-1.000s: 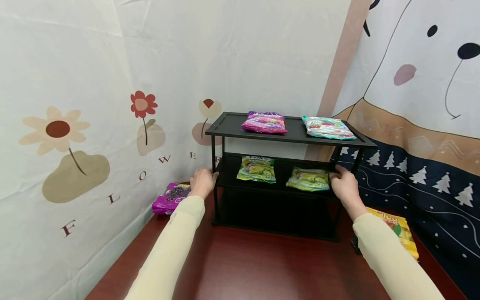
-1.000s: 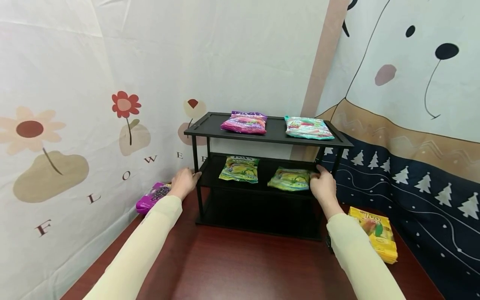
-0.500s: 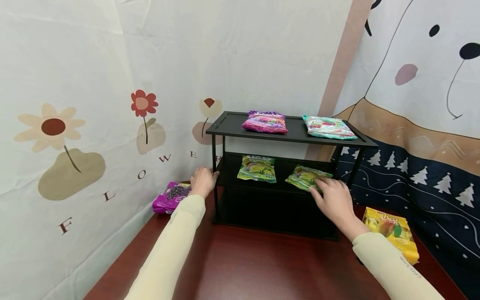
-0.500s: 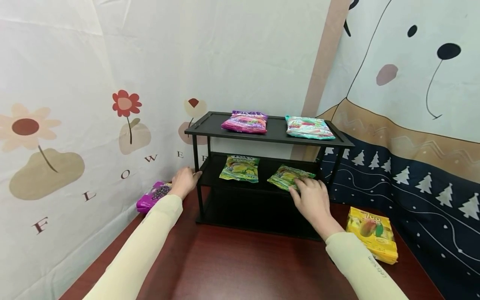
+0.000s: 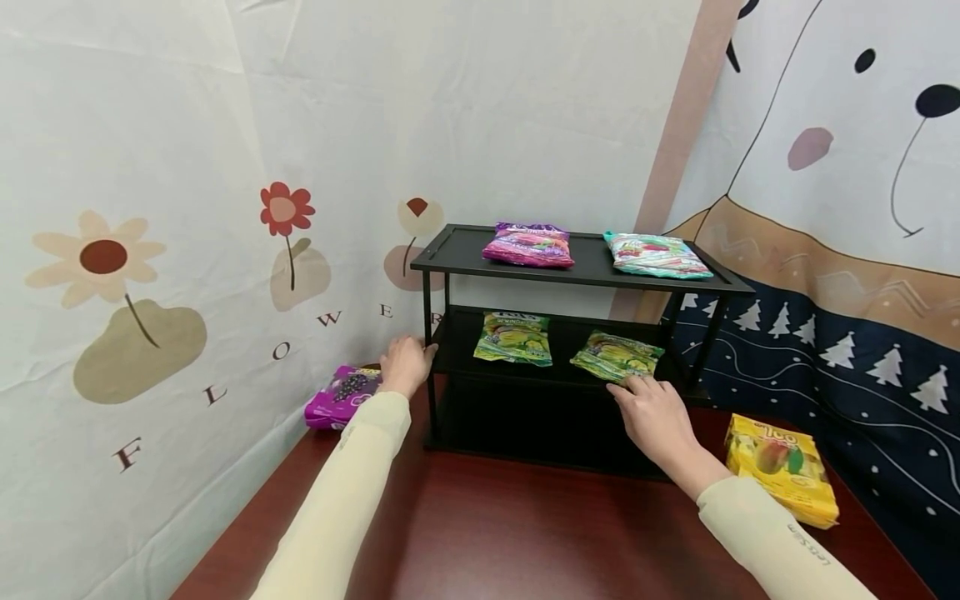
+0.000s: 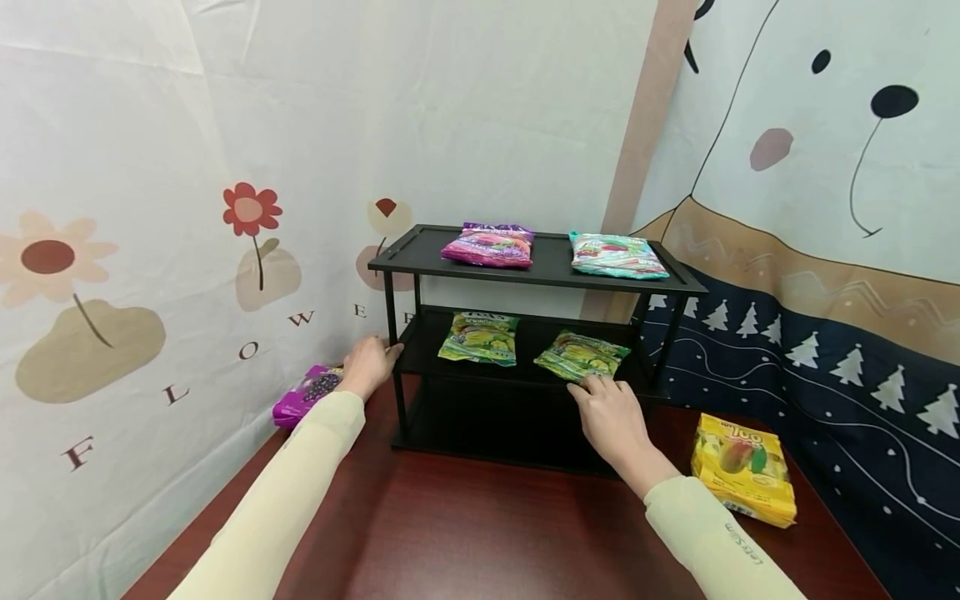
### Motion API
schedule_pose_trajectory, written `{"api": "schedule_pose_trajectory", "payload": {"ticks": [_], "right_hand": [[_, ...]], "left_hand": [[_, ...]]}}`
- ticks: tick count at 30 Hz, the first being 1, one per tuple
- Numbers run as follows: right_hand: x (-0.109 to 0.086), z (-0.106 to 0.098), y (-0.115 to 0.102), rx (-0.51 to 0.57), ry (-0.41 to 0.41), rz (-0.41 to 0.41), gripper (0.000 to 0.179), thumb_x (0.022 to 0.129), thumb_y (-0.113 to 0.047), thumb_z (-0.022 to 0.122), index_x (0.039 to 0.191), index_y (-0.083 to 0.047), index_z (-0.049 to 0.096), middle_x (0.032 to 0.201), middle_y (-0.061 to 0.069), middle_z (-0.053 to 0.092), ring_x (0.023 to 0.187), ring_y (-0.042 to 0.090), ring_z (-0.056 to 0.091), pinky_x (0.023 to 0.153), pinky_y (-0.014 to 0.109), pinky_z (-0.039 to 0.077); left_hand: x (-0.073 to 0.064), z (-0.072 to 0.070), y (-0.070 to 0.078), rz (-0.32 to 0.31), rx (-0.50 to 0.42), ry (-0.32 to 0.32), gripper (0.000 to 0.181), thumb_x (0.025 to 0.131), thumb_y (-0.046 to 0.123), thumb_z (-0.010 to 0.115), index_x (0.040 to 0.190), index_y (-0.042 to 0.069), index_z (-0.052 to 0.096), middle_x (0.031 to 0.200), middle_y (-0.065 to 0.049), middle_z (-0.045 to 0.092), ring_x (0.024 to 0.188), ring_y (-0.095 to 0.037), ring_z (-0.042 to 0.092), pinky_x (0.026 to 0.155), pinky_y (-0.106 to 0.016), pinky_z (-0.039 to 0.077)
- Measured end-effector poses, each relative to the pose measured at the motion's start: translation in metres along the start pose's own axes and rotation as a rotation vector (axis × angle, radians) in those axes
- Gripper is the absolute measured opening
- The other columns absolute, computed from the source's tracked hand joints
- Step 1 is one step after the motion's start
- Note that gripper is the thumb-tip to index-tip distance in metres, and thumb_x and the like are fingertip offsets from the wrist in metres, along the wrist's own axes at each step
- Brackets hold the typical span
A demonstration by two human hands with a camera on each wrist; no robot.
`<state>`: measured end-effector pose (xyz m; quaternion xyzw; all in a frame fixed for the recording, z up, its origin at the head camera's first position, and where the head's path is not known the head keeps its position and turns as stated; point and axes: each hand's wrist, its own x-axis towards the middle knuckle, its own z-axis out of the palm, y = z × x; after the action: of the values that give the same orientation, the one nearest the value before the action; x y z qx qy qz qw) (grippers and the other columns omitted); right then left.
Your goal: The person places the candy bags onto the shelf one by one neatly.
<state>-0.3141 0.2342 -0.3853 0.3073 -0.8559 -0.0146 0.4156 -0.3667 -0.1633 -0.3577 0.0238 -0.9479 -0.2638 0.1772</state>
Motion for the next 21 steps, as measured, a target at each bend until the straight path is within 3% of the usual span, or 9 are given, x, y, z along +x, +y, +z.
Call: {"api": "schedule_pose_trajectory", "payload": {"ticks": [3, 9, 14, 21], "right_hand": [[-0.0026, 0.0022, 0.001, -0.001, 0.031, 0.029, 0.03, 0.079, -0.003, 0.077, 0.109, -0.004, 0.074, 0.097, 0.014, 0.064, 0.081, 0.032, 0.06, 0.061, 0.04, 0.046], [-0.0029, 0.0041, 0.0007, -0.048, 0.052, 0.107, 0.035, 0.089, -0.022, 0.072, 0.116, 0.0, 0.07, 0.107, 0.019, 0.063, 0.089, 0.038, 0.06, 0.067, 0.048, 0.049], [-0.0035, 0.005, 0.0026, -0.07, -0.047, 0.215, 0.047, 0.091, -0.036, 0.069, 0.12, 0.001, 0.068, 0.113, 0.022, 0.061, 0.1, 0.04, 0.057, 0.081, 0.054, 0.046], [-0.0055, 0.005, 0.006, -0.039, -0.183, 0.26, 0.058, 0.095, -0.044, 0.062, 0.13, 0.002, 0.062, 0.121, 0.025, 0.059, 0.114, 0.04, 0.053, 0.097, 0.06, 0.039]], "left_hand": [[0.0002, 0.0001, 0.0001, -0.003, -0.001, -0.002, 0.037, 0.103, 0.03, 0.053, 0.112, -0.001, 0.07, 0.115, -0.021, 0.063, 0.115, -0.041, 0.052, 0.097, -0.063, 0.037], [0.0009, 0.001, 0.0, -0.01, -0.002, -0.008, 0.036, 0.104, 0.03, 0.052, 0.11, 0.0, 0.071, 0.115, -0.021, 0.063, 0.114, -0.041, 0.052, 0.097, -0.062, 0.037], [0.0015, 0.001, 0.0007, -0.011, 0.004, -0.004, 0.037, 0.104, 0.031, 0.052, 0.11, -0.001, 0.071, 0.114, -0.021, 0.063, 0.113, -0.041, 0.053, 0.097, -0.062, 0.037], [0.0011, 0.0013, 0.001, -0.01, 0.007, -0.003, 0.036, 0.104, 0.03, 0.052, 0.107, 0.0, 0.071, 0.113, -0.021, 0.064, 0.112, -0.041, 0.053, 0.096, -0.062, 0.038]]}}
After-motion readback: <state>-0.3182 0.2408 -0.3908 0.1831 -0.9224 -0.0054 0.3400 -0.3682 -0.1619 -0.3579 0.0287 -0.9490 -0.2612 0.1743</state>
